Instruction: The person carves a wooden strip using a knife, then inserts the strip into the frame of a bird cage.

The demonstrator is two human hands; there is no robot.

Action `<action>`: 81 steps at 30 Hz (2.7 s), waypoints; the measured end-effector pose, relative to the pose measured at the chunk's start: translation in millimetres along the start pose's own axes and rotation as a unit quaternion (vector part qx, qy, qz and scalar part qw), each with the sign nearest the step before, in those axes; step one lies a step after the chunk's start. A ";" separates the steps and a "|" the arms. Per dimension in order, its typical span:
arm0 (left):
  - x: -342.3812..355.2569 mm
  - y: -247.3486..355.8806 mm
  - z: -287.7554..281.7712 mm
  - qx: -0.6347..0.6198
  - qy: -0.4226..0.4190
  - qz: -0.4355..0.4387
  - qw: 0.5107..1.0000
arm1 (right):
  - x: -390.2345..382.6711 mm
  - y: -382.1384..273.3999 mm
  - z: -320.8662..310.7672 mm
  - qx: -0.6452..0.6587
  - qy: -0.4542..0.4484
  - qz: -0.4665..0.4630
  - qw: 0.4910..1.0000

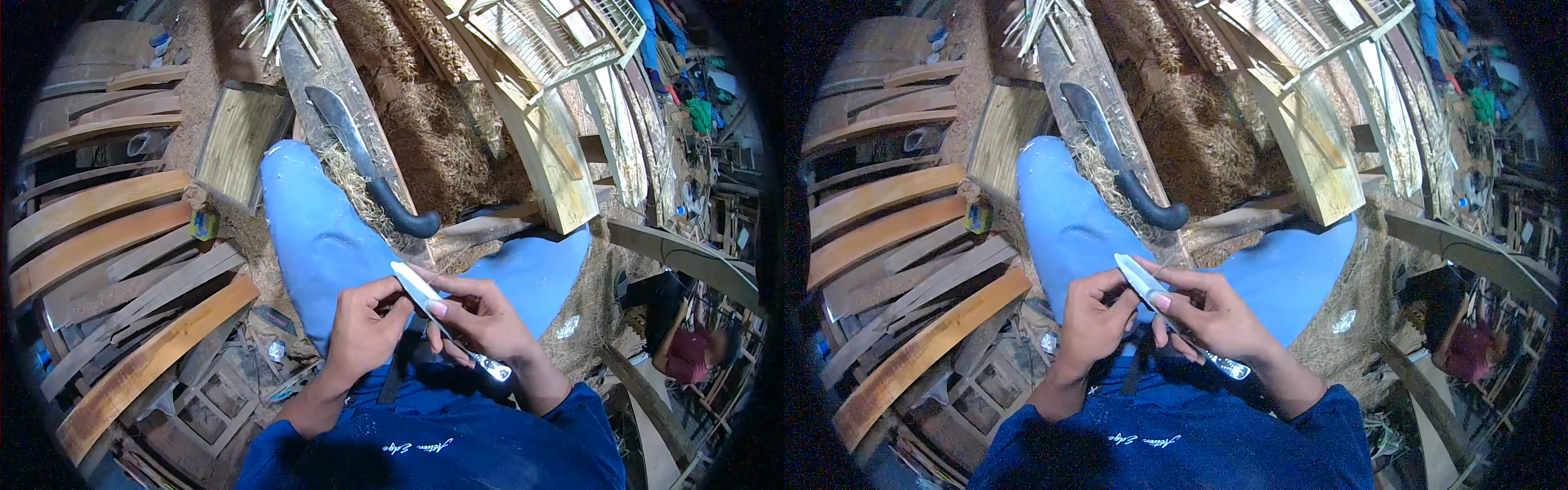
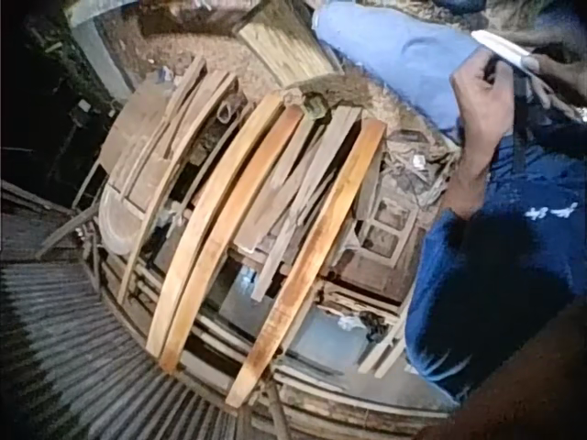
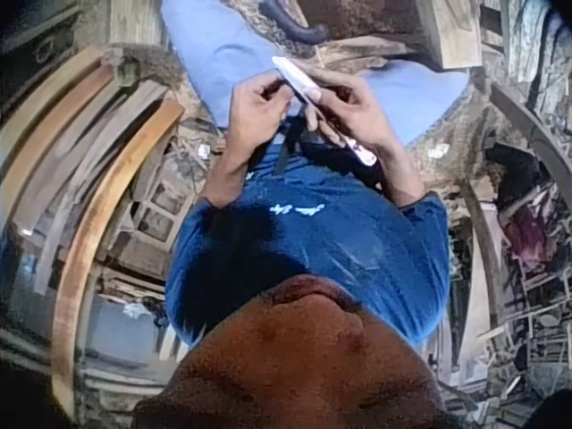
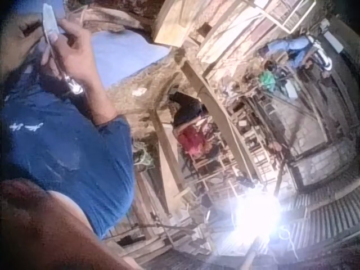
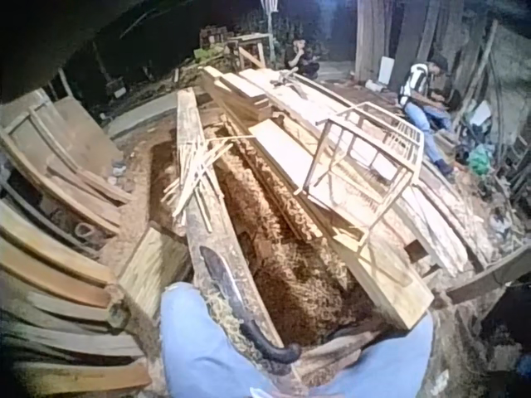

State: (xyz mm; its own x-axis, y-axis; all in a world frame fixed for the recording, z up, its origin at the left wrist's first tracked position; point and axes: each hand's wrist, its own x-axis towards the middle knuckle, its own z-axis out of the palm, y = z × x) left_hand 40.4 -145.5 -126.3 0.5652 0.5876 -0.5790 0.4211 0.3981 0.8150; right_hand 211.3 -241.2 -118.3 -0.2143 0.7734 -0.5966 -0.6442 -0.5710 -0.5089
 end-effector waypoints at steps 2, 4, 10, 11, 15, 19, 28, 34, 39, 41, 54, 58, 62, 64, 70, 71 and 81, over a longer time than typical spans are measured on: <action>-2.8 0.1 1.5 -0.002 -0.005 -0.011 1.000 | 0.4 -1.7 1.8 -0.008 -0.007 0.009 1.000; -4.1 -0.7 2.2 -0.009 0.000 0.016 1.000 | -0.4 -0.8 -1.1 -0.006 -0.010 0.007 1.000; -7.0 2.8 -0.1 0.007 0.010 0.006 1.000 | -2.6 -4.3 -5.8 -0.018 0.012 -0.014 1.000; -7.9 3.1 -0.3 0.006 0.010 0.006 1.000 | -3.9 -4.6 -8.0 -0.017 0.040 -0.027 0.999; -9.1 5.9 -0.6 -0.018 0.014 -0.016 1.000 | -5.0 -6.1 -10.0 -0.011 0.023 -0.015 1.000; -7.1 3.4 -4.0 -0.008 0.013 -0.005 1.000 | -1.9 -6.6 -2.6 -0.018 0.001 0.011 1.000; -5.7 7.7 -2.0 0.007 0.007 -0.017 1.000 | -6.1 -6.4 -6.1 -0.015 0.020 -0.010 1.000; -6.0 9.1 1.3 0.005 0.021 0.006 1.000 | -9.2 -4.5 -14.2 -0.030 0.051 -0.018 0.998; -6.8 10.3 -2.7 0.000 0.022 -0.030 0.999 | -10.9 -9.4 -16.8 -0.018 0.054 -0.026 0.998; -3.8 6.3 -1.4 -0.027 0.016 -0.025 0.999 | -4.0 -9.6 -4.5 -0.035 0.012 0.019 0.999; -5.1 16.6 -4.5 -0.030 -0.009 -0.031 0.999 | -12.0 -10.4 -18.5 0.018 0.028 -0.058 0.998; -4.5 13.8 -4.4 -0.038 -0.017 -0.051 0.998 | -10.8 -12.4 -17.2 -0.004 0.021 -0.050 0.999; -5.4 16.9 -5.6 -0.040 -0.015 -0.047 0.998 | -12.3 -13.7 -18.3 0.033 0.025 -0.049 0.998; -4.3 18.4 -4.1 -0.048 -0.022 -0.055 0.997 | -12.4 -15.0 -18.4 0.036 0.021 -0.059 0.997; -6.7 17.8 -10.7 -0.025 -0.027 -0.052 0.998 | -13.4 -16.7 -26.5 0.028 0.043 -0.097 0.994; -6.4 17.4 -9.9 -0.026 -0.027 -0.051 0.998 | -15.0 -16.1 -22.8 0.028 0.059 -0.083 0.994; -5.5 12.3 -9.3 -0.050 -0.020 -0.060 0.997 | -13.2 -16.4 -26.2 0.023 0.057 -0.124 0.990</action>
State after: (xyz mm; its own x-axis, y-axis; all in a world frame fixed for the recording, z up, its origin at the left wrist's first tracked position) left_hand 35.9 -137.3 -112.9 0.5436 0.5045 -0.6708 0.4151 0.5331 0.7373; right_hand 244.0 -249.3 -118.4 0.0367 0.8504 -0.5248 -0.6998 -0.3531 -0.6210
